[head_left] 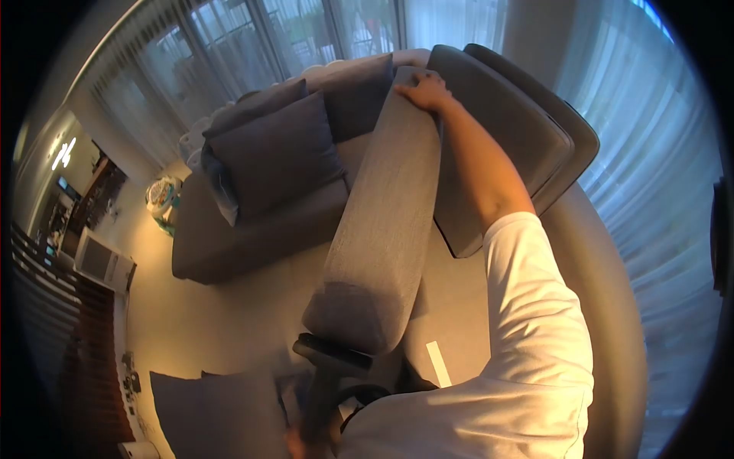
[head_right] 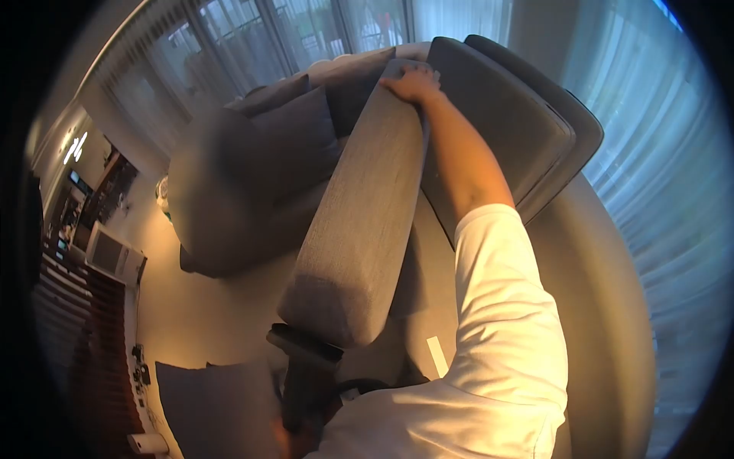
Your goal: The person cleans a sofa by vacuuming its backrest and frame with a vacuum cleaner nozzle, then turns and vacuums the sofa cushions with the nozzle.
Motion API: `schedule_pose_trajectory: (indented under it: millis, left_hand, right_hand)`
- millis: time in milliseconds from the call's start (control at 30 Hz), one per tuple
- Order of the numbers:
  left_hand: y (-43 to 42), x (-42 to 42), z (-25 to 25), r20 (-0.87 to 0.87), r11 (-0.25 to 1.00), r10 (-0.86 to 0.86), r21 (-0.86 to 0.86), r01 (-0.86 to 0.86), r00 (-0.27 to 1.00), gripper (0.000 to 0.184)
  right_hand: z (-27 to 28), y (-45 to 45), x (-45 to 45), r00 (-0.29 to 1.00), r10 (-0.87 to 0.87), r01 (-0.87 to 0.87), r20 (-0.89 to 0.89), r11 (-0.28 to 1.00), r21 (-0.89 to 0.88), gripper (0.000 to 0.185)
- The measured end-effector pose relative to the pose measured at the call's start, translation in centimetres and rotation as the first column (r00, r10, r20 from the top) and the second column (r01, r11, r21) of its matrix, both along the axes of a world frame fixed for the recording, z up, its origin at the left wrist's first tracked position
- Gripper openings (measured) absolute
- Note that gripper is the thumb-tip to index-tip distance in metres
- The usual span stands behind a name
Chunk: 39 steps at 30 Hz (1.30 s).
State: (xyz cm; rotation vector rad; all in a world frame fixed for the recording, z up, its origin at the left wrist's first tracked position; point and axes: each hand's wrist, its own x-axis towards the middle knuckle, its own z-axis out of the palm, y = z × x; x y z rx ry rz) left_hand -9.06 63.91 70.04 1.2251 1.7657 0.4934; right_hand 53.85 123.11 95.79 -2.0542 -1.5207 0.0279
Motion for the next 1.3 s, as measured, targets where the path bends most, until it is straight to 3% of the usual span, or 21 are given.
schedule_pose_trajectory:
  millis: [67, 200, 233, 267, 300, 367, 400, 433, 500, 633, 667, 700, 733, 767, 800, 933, 1000, 1100, 1167, 1200, 1300]
  left_hand:
    - [-0.4, -1.0, -1.8, -0.165, 0.963, 0.0, 0.266, 0.044, 0.986, 0.044]
    - [0.3, 0.8, -0.2, -0.148, 0.981, 0.06, 0.191, -0.031, 0.987, 0.046]
    - [0.6, 1.3, 0.9, -0.167, 0.94, 0.033, 0.339, 0.026, 0.985, 0.041]
    - [0.6, 2.0, 2.0, -0.196, 0.877, 0.019, 0.474, 0.077, 0.98, 0.036]
    - [0.7, 2.9, 3.0, -0.192, 0.881, 0.063, 0.471, 0.036, 0.979, 0.036]
    - [1.1, 4.5, 4.8, -0.092, 0.932, 0.088, 0.358, -0.05, 0.992, 0.036]
    - [0.7, 4.4, 5.1, -0.141, 0.963, 0.085, 0.268, -0.045, 0.986, 0.033]
    - [0.6, 4.7, 5.3, -0.142, 0.96, 0.116, 0.271, -0.074, 0.983, 0.033]
    - [0.7, 5.4, 5.6, -0.286, 0.927, 0.029, 0.366, 0.081, 0.958, 0.031]
    - [1.3, 5.1, 3.8, -0.168, 0.927, 0.022, 0.372, 0.043, 0.986, 0.031]
    - [1.5, 4.7, 3.0, -0.023, 0.944, 0.061, 0.326, -0.05, 0.998, 0.032]
    - [1.6, 4.2, 2.3, -0.016, 0.933, 0.112, 0.345, -0.1, 0.994, 0.032]
    - [1.5, 3.5, 1.7, -0.069, 0.935, 0.063, 0.352, -0.034, 0.996, 0.033]
    - [1.3, 3.1, 1.1, -0.127, 0.935, 0.018, 0.352, 0.028, 0.992, 0.033]
    - [0.7, 2.7, 0.5, -0.129, 0.941, 0.021, 0.337, 0.024, 0.991, 0.032]
    - [0.4, 3.5, 2.9, -0.146, 0.969, 0.016, 0.245, 0.021, 0.989, 0.03]
    - [-0.2, 3.5, 2.7, -0.161, 0.971, 0.057, 0.238, -0.017, 0.985, 0.031]
    - [-0.5, 2.4, 1.5, -0.153, 0.968, 0.125, 0.238, -0.086, 0.98, 0.033]
    - [-1.0, 2.2, 0.8, -0.127, 0.966, 0.16, 0.225, -0.129, 0.979, 0.035]
    - [-0.7, 2.1, 0.7, -0.134, 0.967, 0.201, 0.188, -0.174, 0.97, 0.036]
    - [1.5, 2.1, 2.4, -0.196, 0.982, 0.187, 0.064, -0.178, 0.963, 0.039]
  right_hand:
    - [0.4, 3.3, 1.5, 0.999, 0.033, -0.033, 0.002, 0.999, -0.015, 0.091]
    - [-0.2, 8.2, 5.2, 0.989, 0.128, -0.122, 0.069, 0.989, -0.078, 0.102]
    - [-0.3, 8.9, 5.1, 0.982, 0.143, -0.13, 0.12, 0.985, -0.113, 0.107]
    - [0.5, 7.9, 4.0, 0.996, 0.026, -0.013, 0.088, 0.99, -0.142, 0.109]
    - [2.2, 6.2, 2.7, 0.995, -0.086, 0.095, 0.059, 0.98, -0.175, 0.111]
    - [3.8, 6.1, 2.0, 0.99, -0.076, 0.102, 0.117, 0.966, -0.238, 0.113]
    - [3.4, 7.0, 2.4, 0.99, -0.096, 0.12, 0.107, 0.959, -0.255, 0.112]
    - [3.2, 7.9, 3.1, 0.987, -0.127, 0.15, 0.1, 0.952, -0.267, 0.111]
    - [2.2, 8.2, 3.7, 0.974, -0.117, 0.153, 0.196, 0.971, -0.182, 0.11]
    - [1.3, 10.7, 6.9, 0.992, 0.049, -0.021, 0.112, 0.97, -0.242, 0.115]
    - [0.4, 11.9, 8.3, 0.99, 0.044, -0.008, 0.137, 0.967, -0.254, 0.119]
    - [-0.4, 13.2, 9.7, 0.986, 0.038, 0.005, 0.161, 0.966, -0.26, 0.122]
    - [-0.7, 13.9, 10.4, 0.985, 0.026, 0.019, 0.169, 0.965, -0.26, 0.125]
    - [-1.5, 14.9, 11.8, 0.964, 0.139, -0.069, 0.226, 0.954, -0.292, 0.095]
    - [-0.7, 12.8, 9.8, 0.987, 0.114, -0.081, 0.116, 0.963, -0.259, 0.107]
    - [1.1, 10.4, 8.2, 0.975, 0.206, -0.221, -0.082, 0.921, -0.32, 0.086]
    - [0.2, 11.2, 8.6, 0.951, 0.308, -0.309, -0.02, 0.948, -0.076, 0.087]
    - [0.1, 15.3, 10.6, 0.948, 0.275, -0.284, 0.158, 0.958, 0.042, 0.078]
    - [1.6, 18.8, 12.9, 0.729, 0.261, -0.366, 0.633, 0.93, 0.038, 0.048]
    - [2.6, 20.2, 13.6, 0.512, 0.228, -0.455, 0.828, 0.89, 0.036, 0.037]
    - [11.0, 19.5, 12.5, 0.57, 0.24, -0.437, 0.786, 0.898, 0.043, 0.038]
